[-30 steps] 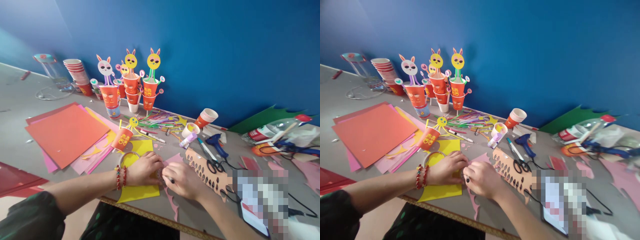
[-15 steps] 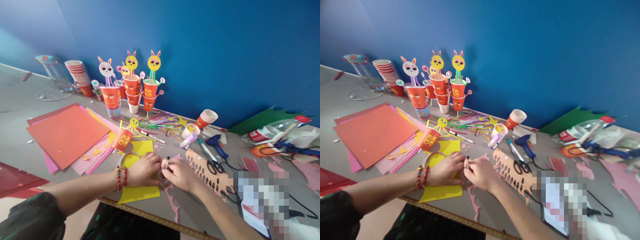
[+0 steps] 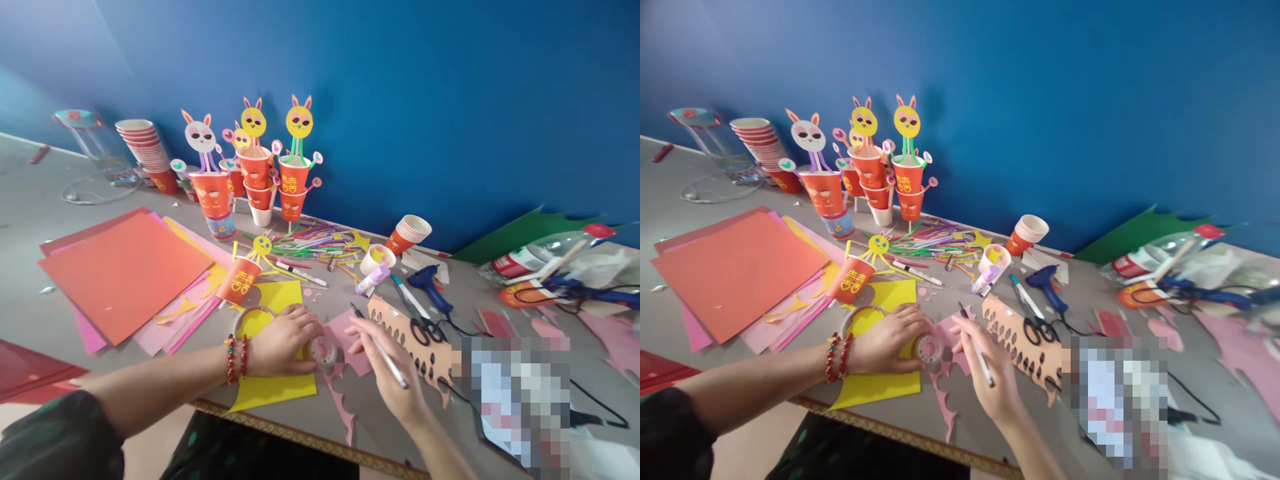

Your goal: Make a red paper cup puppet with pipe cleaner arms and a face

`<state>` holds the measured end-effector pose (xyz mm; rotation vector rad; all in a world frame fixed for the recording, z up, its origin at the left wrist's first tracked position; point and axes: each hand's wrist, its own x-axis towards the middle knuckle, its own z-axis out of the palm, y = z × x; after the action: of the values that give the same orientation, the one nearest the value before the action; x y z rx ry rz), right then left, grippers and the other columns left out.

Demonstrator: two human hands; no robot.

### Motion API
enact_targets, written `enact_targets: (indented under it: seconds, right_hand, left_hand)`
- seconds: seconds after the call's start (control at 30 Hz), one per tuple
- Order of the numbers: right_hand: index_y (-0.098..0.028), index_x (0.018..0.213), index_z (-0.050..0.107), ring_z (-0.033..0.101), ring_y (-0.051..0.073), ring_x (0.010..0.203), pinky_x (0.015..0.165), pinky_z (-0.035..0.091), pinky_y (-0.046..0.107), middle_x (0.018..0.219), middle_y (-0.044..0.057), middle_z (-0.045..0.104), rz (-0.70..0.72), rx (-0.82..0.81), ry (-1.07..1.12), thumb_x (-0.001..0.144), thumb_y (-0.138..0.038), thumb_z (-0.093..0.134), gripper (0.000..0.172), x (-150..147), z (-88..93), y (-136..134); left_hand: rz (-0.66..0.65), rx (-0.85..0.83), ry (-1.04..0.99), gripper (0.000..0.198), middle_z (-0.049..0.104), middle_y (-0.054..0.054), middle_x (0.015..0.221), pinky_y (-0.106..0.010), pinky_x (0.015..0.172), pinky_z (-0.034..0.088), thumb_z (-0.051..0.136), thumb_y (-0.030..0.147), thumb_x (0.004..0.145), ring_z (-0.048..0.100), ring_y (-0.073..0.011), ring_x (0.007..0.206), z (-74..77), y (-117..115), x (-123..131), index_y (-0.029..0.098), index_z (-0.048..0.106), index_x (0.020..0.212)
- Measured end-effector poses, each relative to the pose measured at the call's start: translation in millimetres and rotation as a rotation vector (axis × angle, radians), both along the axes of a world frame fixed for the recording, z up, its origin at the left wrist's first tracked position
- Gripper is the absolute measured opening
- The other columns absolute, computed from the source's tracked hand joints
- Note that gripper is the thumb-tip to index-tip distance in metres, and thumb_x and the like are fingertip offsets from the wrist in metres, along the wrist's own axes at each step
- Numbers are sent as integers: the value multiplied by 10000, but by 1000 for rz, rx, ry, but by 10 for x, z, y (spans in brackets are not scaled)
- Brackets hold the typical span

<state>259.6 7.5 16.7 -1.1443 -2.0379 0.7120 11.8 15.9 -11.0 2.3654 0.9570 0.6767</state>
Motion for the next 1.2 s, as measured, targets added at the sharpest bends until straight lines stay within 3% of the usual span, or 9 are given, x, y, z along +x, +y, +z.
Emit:
enact_targets:
  seconds: [0.13, 0.33, 0.5, 0.6, 0.67, 0.93, 1.2]
  right_hand:
    - [-226, 1264, 611, 733, 229, 973, 799, 588, 301, 1106, 93, 748, 40, 65, -180, 1045, -218, 408, 299, 34, -140, -108]
    - [-217, 1203, 605, 708, 258, 883, 745, 577, 360, 970, 101, 729, 76, 166, -246, 998, -143, 454, 266, 20, -219, -239]
    - [-202, 1214, 607, 655, 328, 1006, 823, 570, 463, 1056, 137, 711, 81, 229, -376, 935, -195, 593, 279, -22, -251, -284]
    - [-176, 1243, 600, 607, 378, 1092, 917, 530, 541, 1125, 163, 689, 79, 261, -445, 857, -302, 731, 426, -78, -257, -314]
    - [-180, 1225, 611, 596, 374, 1097, 942, 516, 544, 1123, 152, 685, 97, 244, -476, 832, -293, 761, 436, -117, -263, -325]
    - [-185, 1234, 596, 599, 355, 1092, 924, 521, 524, 1117, 150, 673, 60, 263, -492, 885, -165, 633, 352, -116, -302, -331]
    - [-175, 1231, 564, 625, 373, 1093, 897, 549, 545, 1094, 165, 671, 17, 270, -492, 898, -195, 625, 339, -51, -369, -349]
  left_hand:
    - [53, -220, -190, 375, 691, -98, 1136, -418, 962, 486, 674, 408, 884, 642, -264, 1054, 98, 45, -60, 197, 595, 1185]
    - [128, -524, -615, 400, 667, -115, 1132, -392, 919, 527, 614, 466, 935, 643, -243, 1035, 95, 97, -103, 171, 587, 1203]
    - [114, -518, -628, 419, 659, -112, 1142, -406, 939, 515, 641, 489, 919, 630, -243, 1038, 64, 89, -84, 178, 601, 1197]
    - [132, -521, -660, 446, 663, -115, 1129, -393, 918, 520, 656, 502, 908, 636, -239, 1023, 52, 92, -82, 173, 590, 1202]
    - [132, -516, -663, 449, 662, -114, 1125, -386, 918, 517, 667, 501, 901, 635, -238, 1025, 47, 93, -82, 170, 592, 1195]
    - [153, -540, -687, 472, 646, -109, 1102, -365, 877, 536, 661, 534, 898, 642, -224, 989, 39, 77, -80, 172, 564, 1185]
    - [138, -376, -521, 360, 643, -111, 1161, -385, 909, 537, 639, 422, 924, 648, -240, 1025, 64, 60, -85, 184, 570, 1185]
